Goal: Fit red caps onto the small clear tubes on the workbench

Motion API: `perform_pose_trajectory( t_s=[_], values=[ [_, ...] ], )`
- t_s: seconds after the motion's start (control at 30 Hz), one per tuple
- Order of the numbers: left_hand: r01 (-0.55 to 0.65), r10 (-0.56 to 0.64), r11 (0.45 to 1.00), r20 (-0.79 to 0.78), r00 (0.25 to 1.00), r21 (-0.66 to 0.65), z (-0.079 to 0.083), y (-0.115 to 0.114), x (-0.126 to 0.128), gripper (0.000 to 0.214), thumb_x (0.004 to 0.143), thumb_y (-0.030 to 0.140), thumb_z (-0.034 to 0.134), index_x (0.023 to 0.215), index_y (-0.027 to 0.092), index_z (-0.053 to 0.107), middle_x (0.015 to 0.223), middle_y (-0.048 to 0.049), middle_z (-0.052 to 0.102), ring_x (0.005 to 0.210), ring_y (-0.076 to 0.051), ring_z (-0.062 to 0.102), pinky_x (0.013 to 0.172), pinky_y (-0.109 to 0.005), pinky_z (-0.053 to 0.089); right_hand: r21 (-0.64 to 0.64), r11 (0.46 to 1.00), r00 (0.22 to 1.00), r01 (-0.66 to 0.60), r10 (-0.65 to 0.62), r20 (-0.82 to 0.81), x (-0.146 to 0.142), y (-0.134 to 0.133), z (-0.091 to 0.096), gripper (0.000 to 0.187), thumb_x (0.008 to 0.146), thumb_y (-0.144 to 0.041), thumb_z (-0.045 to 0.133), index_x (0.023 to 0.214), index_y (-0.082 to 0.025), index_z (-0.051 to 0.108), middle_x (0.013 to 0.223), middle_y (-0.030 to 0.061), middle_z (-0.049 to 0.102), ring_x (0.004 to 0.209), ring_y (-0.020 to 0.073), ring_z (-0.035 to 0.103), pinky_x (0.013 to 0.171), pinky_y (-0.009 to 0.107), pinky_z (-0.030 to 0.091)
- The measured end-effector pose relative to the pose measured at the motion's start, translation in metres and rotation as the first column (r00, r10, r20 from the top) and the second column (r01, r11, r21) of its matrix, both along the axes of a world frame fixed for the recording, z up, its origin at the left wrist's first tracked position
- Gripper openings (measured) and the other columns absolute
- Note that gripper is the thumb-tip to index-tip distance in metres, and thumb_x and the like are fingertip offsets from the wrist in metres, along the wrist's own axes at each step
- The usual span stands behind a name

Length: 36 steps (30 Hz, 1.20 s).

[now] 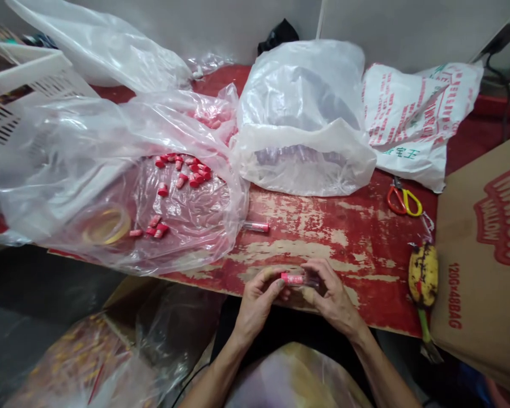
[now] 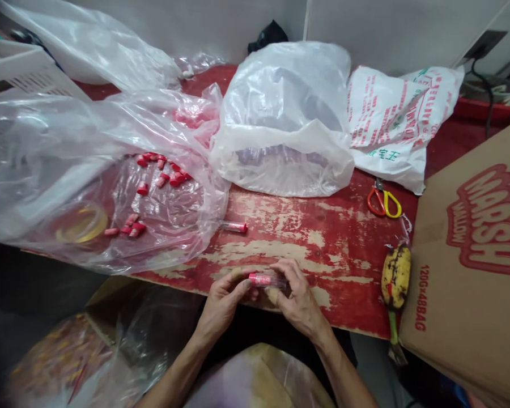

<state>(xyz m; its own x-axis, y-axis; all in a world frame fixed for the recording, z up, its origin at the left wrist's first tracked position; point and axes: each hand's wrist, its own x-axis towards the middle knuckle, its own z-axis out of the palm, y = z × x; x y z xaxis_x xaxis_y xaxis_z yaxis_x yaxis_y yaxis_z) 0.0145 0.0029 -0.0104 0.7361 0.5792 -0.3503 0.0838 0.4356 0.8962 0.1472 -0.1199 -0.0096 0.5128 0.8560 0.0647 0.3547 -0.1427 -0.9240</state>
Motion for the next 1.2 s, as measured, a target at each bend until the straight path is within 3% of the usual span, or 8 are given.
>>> perform_pose_trajectory(
  t_s=[0.13, 0.4, 0.53, 0.63, 0.83, 1.0, 1.13, 1.2],
  values=[
    [0.007, -0.008, 0.999, 0.014, 1.000, 0.050, -0.001, -0.001, 0.001, 0.022, 0.078, 0.030, 0.068, 0.096, 0.018, 0.068, 0.082, -0.0009, 0.065, 0.062, -0.010, 0.062, 0.064, -0.021, 0.052, -0.116, 0.993, 0.989, -0.023, 0.006, -0.145, -0.001, 0.000, -0.002, 0.025, 0.093, -0.036, 0.046, 0.110, -0.022, 0.056, 0.097, 0.0045, 0.062, 0.092, 0.0185, 0.059, 0.078, 0.029, 0.047],
    [0.060, -0.063, 0.990, 0.023, 0.998, 0.128, 0.000, 0.001, 0.001, 0.016, 0.079, 0.027, 0.066, 0.092, 0.020, 0.072, 0.083, -0.0007, 0.060, 0.065, -0.010, 0.061, 0.063, -0.020, 0.052, 0.089, 0.988, 0.989, -0.128, 0.121, 0.080, 0.000, -0.001, -0.001, 0.023, 0.089, -0.019, 0.051, 0.110, -0.024, 0.055, 0.106, 0.0044, 0.058, 0.101, 0.0174, 0.055, 0.087, 0.030, 0.044],
    [0.001, -0.005, 0.997, 0.044, 0.999, 0.079, -0.001, -0.002, 0.000, 0.023, 0.076, 0.027, 0.069, 0.099, 0.021, 0.068, 0.085, -0.0013, 0.064, 0.067, -0.011, 0.061, 0.066, -0.022, 0.052, 0.028, 0.999, 0.999, -0.025, 0.026, -0.025, -0.001, -0.003, -0.006, 0.028, 0.088, -0.030, 0.053, 0.115, -0.022, 0.052, 0.105, 0.0058, 0.057, 0.095, 0.0185, 0.057, 0.081, 0.029, 0.047],
    [-0.018, 0.013, 0.991, 0.042, 0.999, 0.133, -0.002, -0.005, -0.001, 0.020, 0.076, 0.027, 0.069, 0.096, 0.021, 0.069, 0.085, -0.0016, 0.064, 0.070, -0.013, 0.061, 0.068, -0.023, 0.052, -0.062, 0.998, 0.992, 0.021, -0.028, -0.122, -0.002, -0.002, -0.006, 0.026, 0.091, -0.036, 0.050, 0.112, -0.021, 0.055, 0.095, 0.0046, 0.062, 0.085, 0.0173, 0.060, 0.073, 0.027, 0.048],
    [-0.002, -0.003, 0.982, 0.024, 1.000, 0.191, -0.001, -0.001, -0.002, 0.016, 0.079, 0.027, 0.067, 0.093, 0.021, 0.070, 0.083, -0.0006, 0.060, 0.068, -0.012, 0.061, 0.065, -0.022, 0.051, 0.107, 0.993, 0.997, -0.057, 0.051, 0.059, -0.001, -0.001, 0.002, 0.019, 0.090, -0.023, 0.050, 0.108, -0.025, 0.057, 0.099, 0.0031, 0.061, 0.093, 0.0160, 0.058, 0.082, 0.027, 0.046],
    [-0.005, 0.002, 0.994, 0.031, 1.000, 0.108, 0.001, -0.005, -0.001, 0.015, 0.078, 0.029, 0.066, 0.088, 0.019, 0.069, 0.080, -0.0002, 0.057, 0.060, -0.011, 0.060, 0.060, -0.023, 0.051, 0.093, 0.994, 0.995, -0.065, 0.059, 0.075, -0.001, -0.005, 0.001, 0.016, 0.088, -0.024, 0.052, 0.103, -0.026, 0.059, 0.102, 0.0024, 0.060, 0.097, 0.0164, 0.058, 0.083, 0.026, 0.048],
    [-0.018, 0.012, 0.984, 0.036, 0.999, 0.175, 0.004, -0.006, 0.000, 0.015, 0.078, 0.028, 0.065, 0.088, 0.018, 0.070, 0.080, -0.0020, 0.059, 0.065, -0.013, 0.061, 0.063, -0.025, 0.051, -0.080, 0.996, 0.999, 0.044, -0.045, -0.020, -0.001, -0.004, -0.006, 0.027, 0.088, -0.040, 0.051, 0.108, -0.023, 0.058, 0.092, 0.0041, 0.065, 0.074, 0.0169, 0.063, 0.055, 0.022, 0.052],
    [-0.017, 0.009, 0.973, 0.034, 0.999, 0.230, 0.006, -0.006, -0.001, 0.016, 0.078, 0.029, 0.064, 0.088, 0.018, 0.071, 0.082, -0.0037, 0.061, 0.070, -0.014, 0.061, 0.065, -0.025, 0.051, -0.115, 0.993, 0.998, 0.037, -0.042, -0.042, -0.001, -0.003, -0.008, 0.030, 0.089, -0.043, 0.048, 0.107, -0.022, 0.059, 0.085, 0.0041, 0.065, 0.066, 0.0167, 0.063, 0.050, 0.022, 0.051]
  ],
)
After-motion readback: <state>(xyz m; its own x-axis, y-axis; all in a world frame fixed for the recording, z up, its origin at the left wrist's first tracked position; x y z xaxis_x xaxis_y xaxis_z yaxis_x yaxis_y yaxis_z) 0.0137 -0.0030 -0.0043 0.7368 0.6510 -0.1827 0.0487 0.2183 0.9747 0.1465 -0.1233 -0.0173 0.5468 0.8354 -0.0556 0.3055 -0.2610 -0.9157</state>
